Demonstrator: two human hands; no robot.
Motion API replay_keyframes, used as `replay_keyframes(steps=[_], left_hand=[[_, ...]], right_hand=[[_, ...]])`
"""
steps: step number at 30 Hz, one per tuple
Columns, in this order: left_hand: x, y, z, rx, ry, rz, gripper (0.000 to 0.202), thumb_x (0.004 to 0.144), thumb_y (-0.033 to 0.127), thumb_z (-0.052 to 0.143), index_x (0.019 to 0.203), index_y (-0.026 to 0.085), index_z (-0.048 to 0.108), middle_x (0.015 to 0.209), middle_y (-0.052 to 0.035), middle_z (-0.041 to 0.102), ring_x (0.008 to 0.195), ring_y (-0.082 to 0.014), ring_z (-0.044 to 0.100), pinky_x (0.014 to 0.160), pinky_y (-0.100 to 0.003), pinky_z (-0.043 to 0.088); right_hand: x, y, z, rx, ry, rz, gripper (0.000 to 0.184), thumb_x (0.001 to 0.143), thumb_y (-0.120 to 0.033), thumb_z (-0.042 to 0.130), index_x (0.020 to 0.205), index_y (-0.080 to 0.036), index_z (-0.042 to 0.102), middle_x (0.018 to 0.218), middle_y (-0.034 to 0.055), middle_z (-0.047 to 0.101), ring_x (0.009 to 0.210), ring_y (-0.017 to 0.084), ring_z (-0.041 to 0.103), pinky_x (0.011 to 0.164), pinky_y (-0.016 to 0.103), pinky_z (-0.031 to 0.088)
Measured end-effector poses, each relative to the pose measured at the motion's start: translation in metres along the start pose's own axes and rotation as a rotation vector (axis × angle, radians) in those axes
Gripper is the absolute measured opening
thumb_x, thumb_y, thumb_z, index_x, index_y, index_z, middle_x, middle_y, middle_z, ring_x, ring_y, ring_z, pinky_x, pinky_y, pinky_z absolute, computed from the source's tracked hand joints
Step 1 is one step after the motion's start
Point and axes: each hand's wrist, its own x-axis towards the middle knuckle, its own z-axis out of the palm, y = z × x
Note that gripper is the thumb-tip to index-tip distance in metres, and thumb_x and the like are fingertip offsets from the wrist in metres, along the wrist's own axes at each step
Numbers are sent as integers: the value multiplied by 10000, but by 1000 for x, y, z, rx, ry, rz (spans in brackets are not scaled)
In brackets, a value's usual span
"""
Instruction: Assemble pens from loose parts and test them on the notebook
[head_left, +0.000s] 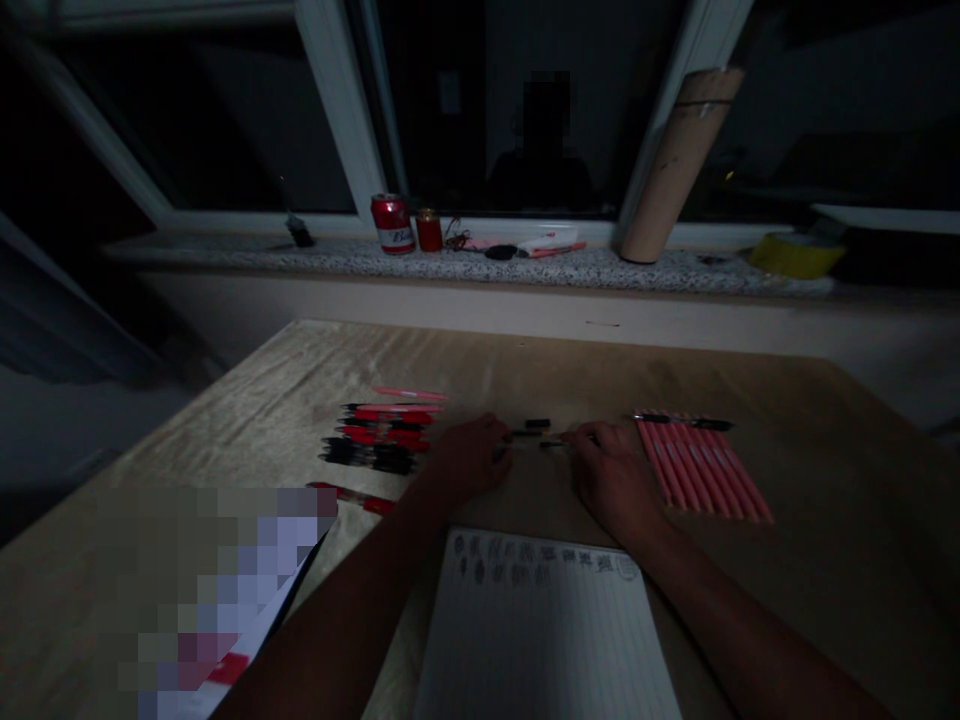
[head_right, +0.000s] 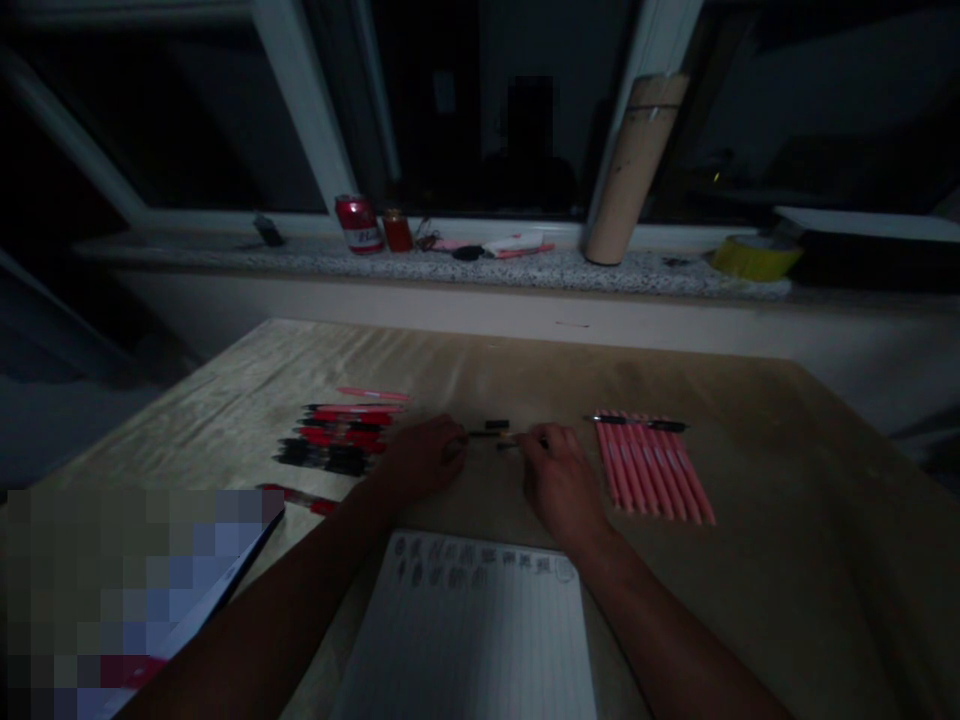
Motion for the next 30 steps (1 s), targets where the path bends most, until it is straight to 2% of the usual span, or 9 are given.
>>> replay_keyframes(steps=[8,14,20,26,30], left_hand=[[1,1,-1,-14,-13,-33,211,794,274,483,965,201,583,999,-43,586,849,-183,588,765,-295,447],[1,0,0,-10,-3,-23,208,799,273,479,961,198,585,985,-45,592,863,-189,589,768,-300,451],[0,0,-1,-4,2,-32,216,807,283,469,967,196,585,987,-46,595,844,-186,589,754,-295,452],[0,1,-1,-12,3,-37,212,810,285,465,960,192,583,987,-49,596,846,-186,589,755,-294,452],[0,1,-1,-18,14,-40,212,804,278,470,965,195,581,996,-50,595,862,-189,589,771,-300,449]], right_hand=[[-1,2,0,-11,66,18,367,693,-53,523,1022,-178,627,960,112,567,947,275,446,787,381,399],[-1,4,0,-55,68,53,307,715,-88,530,995,-174,623,933,110,558,936,273,446,793,388,384],[-2,3,-4,-96,79,111,288,718,-113,546,991,-173,617,945,124,551,925,288,442,757,399,370],[-4,-1,-8,-189,187,144,278,746,-142,519,1008,-192,596,989,145,541,921,321,421,748,454,324],[-4,-4,-11,-215,195,178,315,755,-116,487,1048,-182,585,1009,151,537,929,325,417,762,465,316]])
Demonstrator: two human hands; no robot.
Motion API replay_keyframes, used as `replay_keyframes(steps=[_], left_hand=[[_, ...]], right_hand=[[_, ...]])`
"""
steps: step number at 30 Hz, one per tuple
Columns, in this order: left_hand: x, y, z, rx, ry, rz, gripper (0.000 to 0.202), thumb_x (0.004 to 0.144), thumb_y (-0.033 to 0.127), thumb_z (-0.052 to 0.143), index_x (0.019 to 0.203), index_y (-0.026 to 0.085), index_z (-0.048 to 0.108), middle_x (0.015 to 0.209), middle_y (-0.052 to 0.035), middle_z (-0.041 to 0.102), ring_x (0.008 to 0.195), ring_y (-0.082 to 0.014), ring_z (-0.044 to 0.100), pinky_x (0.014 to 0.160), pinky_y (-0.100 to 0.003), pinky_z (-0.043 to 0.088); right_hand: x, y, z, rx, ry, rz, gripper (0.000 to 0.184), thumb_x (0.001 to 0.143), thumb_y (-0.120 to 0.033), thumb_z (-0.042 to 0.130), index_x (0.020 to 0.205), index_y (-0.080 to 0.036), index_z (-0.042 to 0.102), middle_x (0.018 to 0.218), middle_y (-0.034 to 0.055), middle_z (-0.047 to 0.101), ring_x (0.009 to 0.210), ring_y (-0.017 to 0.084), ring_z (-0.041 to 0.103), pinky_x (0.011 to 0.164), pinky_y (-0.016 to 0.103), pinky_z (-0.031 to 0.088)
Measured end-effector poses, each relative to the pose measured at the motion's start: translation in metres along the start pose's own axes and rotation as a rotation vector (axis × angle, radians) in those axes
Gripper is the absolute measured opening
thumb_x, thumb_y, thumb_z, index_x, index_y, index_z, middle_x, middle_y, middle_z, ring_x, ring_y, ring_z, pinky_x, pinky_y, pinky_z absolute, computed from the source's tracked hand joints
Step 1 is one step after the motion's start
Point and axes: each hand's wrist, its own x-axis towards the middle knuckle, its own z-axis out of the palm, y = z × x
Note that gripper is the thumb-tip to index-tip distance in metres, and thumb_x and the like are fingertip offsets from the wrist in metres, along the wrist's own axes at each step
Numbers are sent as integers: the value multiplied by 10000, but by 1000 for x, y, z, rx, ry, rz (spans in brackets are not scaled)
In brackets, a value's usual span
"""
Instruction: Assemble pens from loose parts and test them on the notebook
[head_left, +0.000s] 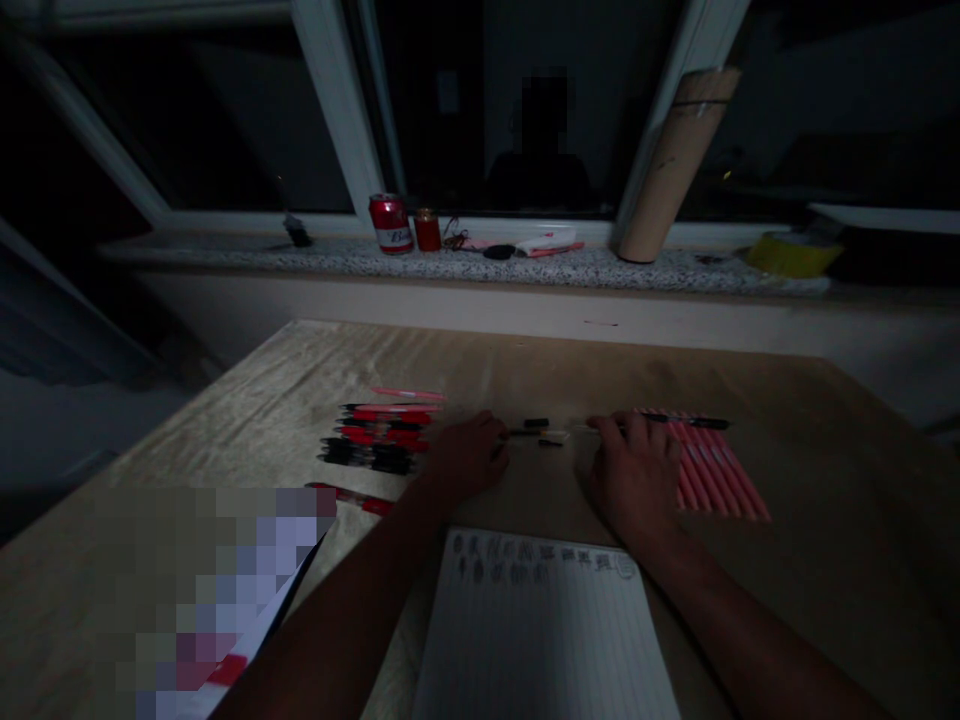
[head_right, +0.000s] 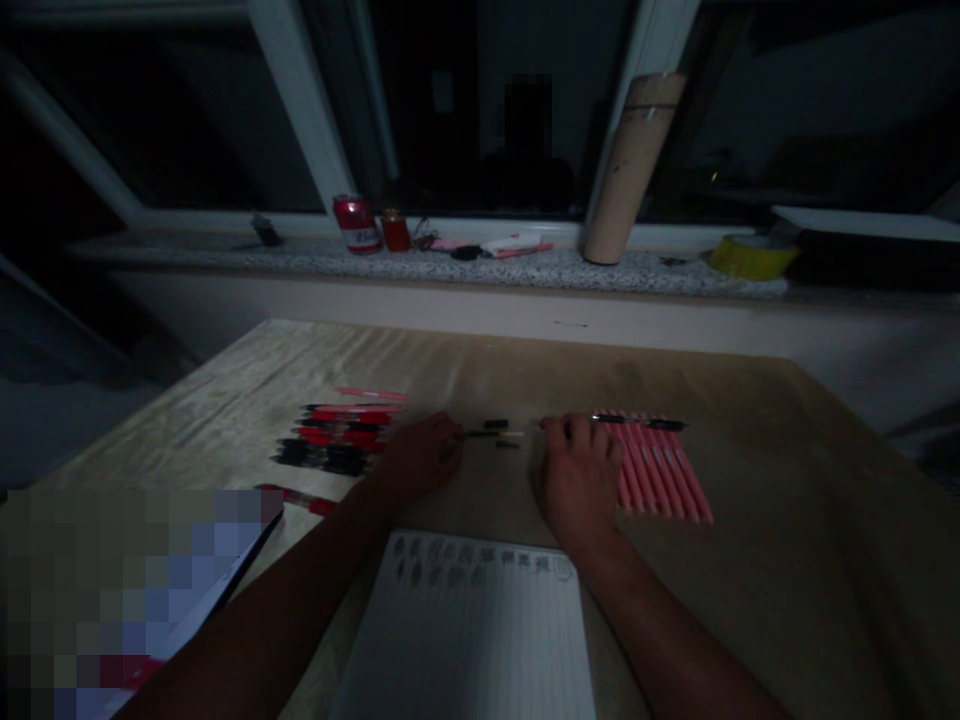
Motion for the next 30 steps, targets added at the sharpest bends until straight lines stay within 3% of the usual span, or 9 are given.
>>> replay_keyframes(steps=[5,12,19,25,30], left_hand=[[0,1,-1,-7,-2,-12,212,811,272,468,971,196,583,989,-46,596,860,-184,587,775,-299,445],[1,1,0,2,31,-19,190,813,273,473,953,196,576,972,-42,597,848,-182,584,747,-294,447],[2,-1,2,-8,69,-56,184,812,234,453,941,187,574,955,-50,599,863,-176,575,787,-293,445],[2,-2,3,-160,167,-54,169,792,206,458,890,177,592,899,-45,610,828,-164,568,784,-289,441],[5,-5,6,-581,334,-229,195,814,287,442,849,168,593,744,-3,604,698,-126,552,667,-240,434]], right_hand=[[1,1,4,137,-17,-61,367,732,-84,480,1074,-175,580,1027,135,544,937,303,435,773,438,338],[-3,-4,17,461,-166,-323,261,836,-156,467,1071,-185,579,1001,77,607,941,225,494,818,367,379],[-4,-10,21,467,-197,-365,260,855,-207,490,1088,-211,606,1035,86,607,967,227,510,831,388,398],[-2,-8,14,689,-100,-186,336,882,-242,441,1206,-192,513,1094,106,582,1025,222,510,885,387,406],[1,4,28,990,29,264,343,894,-374,409,1157,-202,547,1105,91,594,1015,207,538,876,378,408]])
